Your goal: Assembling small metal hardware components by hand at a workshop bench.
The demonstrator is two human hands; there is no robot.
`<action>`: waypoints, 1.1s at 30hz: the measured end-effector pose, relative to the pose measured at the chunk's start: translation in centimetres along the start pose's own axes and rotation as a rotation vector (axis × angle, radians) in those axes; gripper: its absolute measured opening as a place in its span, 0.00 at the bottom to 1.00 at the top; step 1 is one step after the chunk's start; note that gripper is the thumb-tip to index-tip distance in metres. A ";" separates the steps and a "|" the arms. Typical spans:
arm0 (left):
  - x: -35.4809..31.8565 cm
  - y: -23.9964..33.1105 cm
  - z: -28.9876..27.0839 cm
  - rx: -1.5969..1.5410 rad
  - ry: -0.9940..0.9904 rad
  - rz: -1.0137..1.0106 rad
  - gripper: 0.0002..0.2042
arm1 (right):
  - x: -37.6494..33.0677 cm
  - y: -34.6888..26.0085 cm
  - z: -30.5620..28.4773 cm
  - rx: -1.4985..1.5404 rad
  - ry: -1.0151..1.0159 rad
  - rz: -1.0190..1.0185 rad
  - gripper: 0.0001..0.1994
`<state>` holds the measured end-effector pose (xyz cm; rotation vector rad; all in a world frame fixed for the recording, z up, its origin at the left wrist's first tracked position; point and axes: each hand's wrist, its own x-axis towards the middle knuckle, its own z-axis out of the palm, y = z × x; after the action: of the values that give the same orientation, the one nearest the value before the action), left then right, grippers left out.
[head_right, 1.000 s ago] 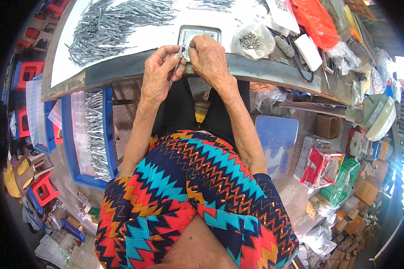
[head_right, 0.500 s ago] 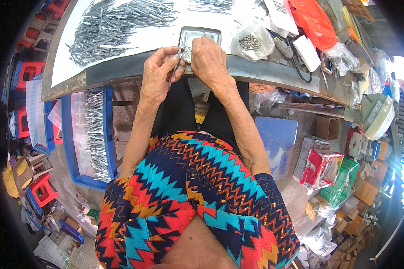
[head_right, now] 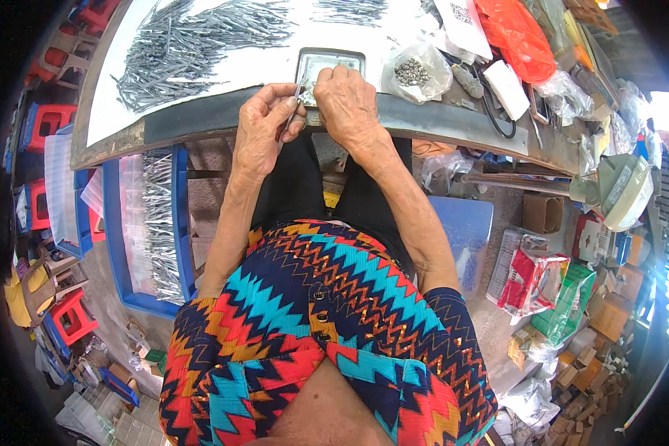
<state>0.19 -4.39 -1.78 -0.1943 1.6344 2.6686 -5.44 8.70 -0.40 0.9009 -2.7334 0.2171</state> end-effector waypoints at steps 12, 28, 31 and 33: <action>-0.1 0.2 0.2 -0.014 0.006 0.000 0.09 | 0.0 1.8 0.9 0.025 0.014 -0.069 0.06; 0.3 -0.1 0.8 -0.005 -0.002 -0.008 0.09 | -1.6 1.9 0.5 0.678 0.237 0.331 0.04; 0.3 -0.1 0.9 -0.016 -0.005 -0.005 0.09 | -1.7 2.1 0.6 0.658 0.194 0.349 0.06; 0.3 0.0 1.1 -0.005 -0.006 -0.009 0.09 | -1.7 2.1 0.5 0.667 0.192 0.353 0.06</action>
<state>-0.21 -3.46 -1.33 -0.1930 1.6210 2.6646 -5.46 11.25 -1.49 0.4730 -2.6314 1.2635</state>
